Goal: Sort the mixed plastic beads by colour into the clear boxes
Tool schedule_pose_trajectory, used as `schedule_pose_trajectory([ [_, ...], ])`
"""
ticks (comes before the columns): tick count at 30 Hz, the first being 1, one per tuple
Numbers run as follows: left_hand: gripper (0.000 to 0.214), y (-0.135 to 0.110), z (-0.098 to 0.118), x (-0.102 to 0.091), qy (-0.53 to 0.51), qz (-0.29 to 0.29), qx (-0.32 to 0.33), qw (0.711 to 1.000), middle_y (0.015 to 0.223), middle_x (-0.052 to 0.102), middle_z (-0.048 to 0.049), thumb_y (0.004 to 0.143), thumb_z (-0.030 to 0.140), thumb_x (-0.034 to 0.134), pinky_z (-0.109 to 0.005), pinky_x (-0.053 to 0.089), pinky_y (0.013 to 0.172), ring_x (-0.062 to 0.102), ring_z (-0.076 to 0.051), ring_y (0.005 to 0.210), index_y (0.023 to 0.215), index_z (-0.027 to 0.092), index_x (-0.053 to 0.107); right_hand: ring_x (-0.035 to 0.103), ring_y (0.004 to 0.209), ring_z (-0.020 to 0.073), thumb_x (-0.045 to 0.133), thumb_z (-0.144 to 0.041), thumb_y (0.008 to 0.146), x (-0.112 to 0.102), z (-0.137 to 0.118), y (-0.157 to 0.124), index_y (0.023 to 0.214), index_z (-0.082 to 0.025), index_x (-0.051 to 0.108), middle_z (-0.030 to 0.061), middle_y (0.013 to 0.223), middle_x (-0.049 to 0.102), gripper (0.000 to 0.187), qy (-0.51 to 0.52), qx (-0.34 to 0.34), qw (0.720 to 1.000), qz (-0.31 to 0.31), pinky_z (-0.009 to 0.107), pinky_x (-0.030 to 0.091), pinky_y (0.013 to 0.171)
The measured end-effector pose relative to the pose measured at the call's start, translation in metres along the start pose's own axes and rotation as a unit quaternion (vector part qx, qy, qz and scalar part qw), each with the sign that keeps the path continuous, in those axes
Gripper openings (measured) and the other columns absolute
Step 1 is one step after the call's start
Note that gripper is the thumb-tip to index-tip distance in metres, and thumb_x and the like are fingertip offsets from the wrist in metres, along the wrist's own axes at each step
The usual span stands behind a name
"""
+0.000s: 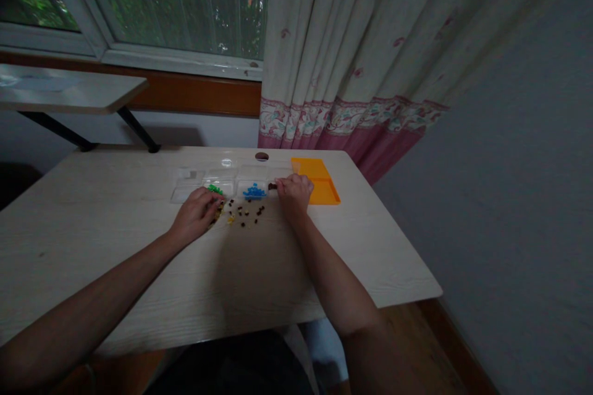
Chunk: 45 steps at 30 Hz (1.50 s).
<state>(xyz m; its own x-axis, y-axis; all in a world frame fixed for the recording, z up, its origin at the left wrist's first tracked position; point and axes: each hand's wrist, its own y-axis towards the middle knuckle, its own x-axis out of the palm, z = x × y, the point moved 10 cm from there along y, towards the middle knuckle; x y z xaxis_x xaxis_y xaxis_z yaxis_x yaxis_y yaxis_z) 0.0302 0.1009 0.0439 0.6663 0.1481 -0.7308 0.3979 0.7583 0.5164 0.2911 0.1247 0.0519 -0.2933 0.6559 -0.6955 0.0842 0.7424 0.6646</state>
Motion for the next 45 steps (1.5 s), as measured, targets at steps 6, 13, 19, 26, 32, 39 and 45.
schedule_pose_trajectory([
  [6, 0.025, -0.001, 0.001, 0.003, 0.011, -0.006, 0.013, 1.0, 0.094, 0.06, -0.0085, 0.098, 0.029, 0.044, -0.04, 0.047, 0.086, 0.055, -0.023, 0.094, 0.105, 0.019, 0.066, 0.049, 0.087, 0.0218, 0.055, -0.035, 0.095, -0.001, 0.004, 0.0, 0.084, -0.023, 0.076, 0.0058, 0.085, 0.067, 0.026, 0.009, 0.032, 0.999, -0.007, 0.035, 0.029, 0.078],
  [13, 0.022, -0.003, 0.016, 0.01, 0.047, -0.046, 0.066, 0.996, 0.097, 0.058, -0.0084, 0.093, 0.029, 0.054, -0.04, 0.045, 0.085, 0.053, -0.024, 0.096, 0.106, 0.02, 0.069, 0.052, 0.087, 0.0198, 0.056, -0.033, 0.094, -0.001, -0.008, -0.001, 0.082, -0.022, 0.076, 0.0041, 0.084, 0.068, 0.026, 0.021, 0.007, 1.0, -0.006, 0.034, 0.032, 0.082],
  [19, 0.019, -0.004, 0.018, 0.018, 0.075, -0.093, 0.073, 0.99, 0.098, 0.057, -0.0083, 0.093, 0.03, 0.056, -0.04, 0.043, 0.085, 0.052, -0.024, 0.097, 0.103, 0.022, 0.07, 0.052, 0.087, 0.0196, 0.055, -0.034, 0.094, 0.0, -0.015, -0.002, 0.081, -0.022, 0.076, 0.0033, 0.083, 0.068, 0.026, 0.033, -0.012, 0.999, -0.007, 0.033, 0.031, 0.082],
  [26, 0.016, -0.002, 0.022, 0.026, 0.121, -0.101, 0.065, 0.985, 0.096, 0.058, -0.0084, 0.095, 0.028, 0.052, -0.039, 0.041, 0.083, 0.051, -0.024, 0.095, 0.095, 0.02, 0.066, 0.051, 0.086, 0.0196, 0.054, -0.034, 0.094, 0.007, -0.014, -0.003, 0.081, -0.022, 0.075, 0.0037, 0.083, 0.067, 0.028, 0.043, -0.02, 0.999, -0.023, 0.034, 0.03, 0.082],
  [32, 0.021, -0.003, 0.023, 0.028, 0.152, -0.086, 0.065, 0.983, 0.094, 0.058, -0.0093, 0.098, 0.028, 0.046, -0.039, 0.041, 0.082, 0.05, -0.024, 0.092, 0.093, 0.017, 0.062, 0.051, 0.087, 0.0206, 0.055, -0.033, 0.093, 0.006, -0.016, -0.001, 0.079, -0.022, 0.075, 0.0046, 0.082, 0.067, 0.027, 0.043, -0.027, 0.999, -0.017, 0.035, 0.031, 0.083],
  [39, 0.02, -0.001, 0.028, 0.01, 0.055, -0.021, 0.074, 0.996, 0.093, 0.059, -0.0095, 0.098, 0.029, 0.044, -0.039, 0.043, 0.085, 0.051, -0.023, 0.092, 0.094, 0.016, 0.059, 0.052, 0.089, 0.021, 0.056, -0.035, 0.093, -0.009, -0.044, -0.005, 0.084, -0.024, 0.074, 0.0039, 0.083, 0.068, 0.023, 0.046, -0.102, 0.994, -0.01, 0.039, 0.032, 0.088],
  [45, 0.021, 0.001, 0.006, 0.002, -0.113, -0.001, -0.051, 0.992, 0.082, 0.063, -0.0031, 0.096, 0.037, 0.05, -0.029, 0.045, 0.07, 0.057, -0.017, 0.077, 0.091, 0.019, 0.06, 0.053, 0.095, 0.0193, 0.057, -0.035, 0.095, -0.024, -0.119, -0.036, 0.102, -0.029, 0.073, 0.0015, 0.088, 0.069, 0.018, 0.096, -0.271, 0.957, -0.038, 0.04, 0.031, 0.101],
])
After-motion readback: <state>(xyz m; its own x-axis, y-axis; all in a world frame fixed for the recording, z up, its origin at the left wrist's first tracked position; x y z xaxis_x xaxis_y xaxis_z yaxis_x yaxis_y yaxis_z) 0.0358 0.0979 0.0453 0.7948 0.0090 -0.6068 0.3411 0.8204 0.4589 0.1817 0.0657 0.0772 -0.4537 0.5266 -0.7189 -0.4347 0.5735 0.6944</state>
